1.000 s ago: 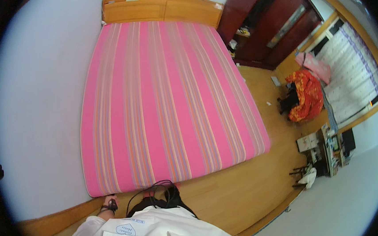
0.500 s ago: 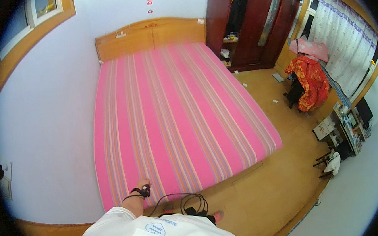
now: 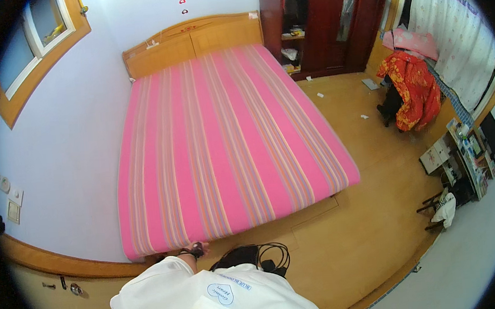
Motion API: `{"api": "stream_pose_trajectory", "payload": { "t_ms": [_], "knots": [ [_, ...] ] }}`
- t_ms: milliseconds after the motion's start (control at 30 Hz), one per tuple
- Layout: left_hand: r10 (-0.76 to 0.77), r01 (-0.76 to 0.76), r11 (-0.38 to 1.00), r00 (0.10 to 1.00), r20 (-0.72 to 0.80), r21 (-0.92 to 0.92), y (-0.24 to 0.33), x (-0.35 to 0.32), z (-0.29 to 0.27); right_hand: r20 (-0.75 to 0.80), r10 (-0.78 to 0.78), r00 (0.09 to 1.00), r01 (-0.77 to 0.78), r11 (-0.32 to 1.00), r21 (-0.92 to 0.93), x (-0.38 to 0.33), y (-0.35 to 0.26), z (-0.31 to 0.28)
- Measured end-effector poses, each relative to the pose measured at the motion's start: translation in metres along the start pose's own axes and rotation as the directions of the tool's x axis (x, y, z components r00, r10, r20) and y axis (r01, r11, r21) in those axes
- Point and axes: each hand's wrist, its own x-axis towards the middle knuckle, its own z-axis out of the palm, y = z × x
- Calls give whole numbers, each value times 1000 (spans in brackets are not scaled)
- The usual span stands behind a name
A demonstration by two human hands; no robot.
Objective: The person smooths a pink striped fitted sheet over a mattress, tucking the edges under the bed frame. They then place a pink pillow with a cartoon design on the bed, adjust its position, and smooth the sheet around it.
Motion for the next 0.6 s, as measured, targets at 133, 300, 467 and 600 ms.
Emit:
{"api": "stream_pose_trajectory", "payload": {
  "t_ms": [133, 300, 467, 600],
  "knots": [
    [-17, 47, 963, 994, 112, -266, 12, -43, -34, 76, -90, 993, 77, 984, 161, 9, -26, -65],
    [-62, 48, 996, 980, -187, -76, 53, -23, -8, 113, -146, 983, 127, 979, 156, 61, -124, -55],
    [46, 77, 911, 957, -286, 405, 121, 96, 146, 302, -270, 914, 134, 905, 404, 94, -215, -59],
    [237, -115, 483, 971, -4, 868, 182, 225, 370, -252, -108, 962, 211, 879, 428, 70, -236, -119]
  ]
}}
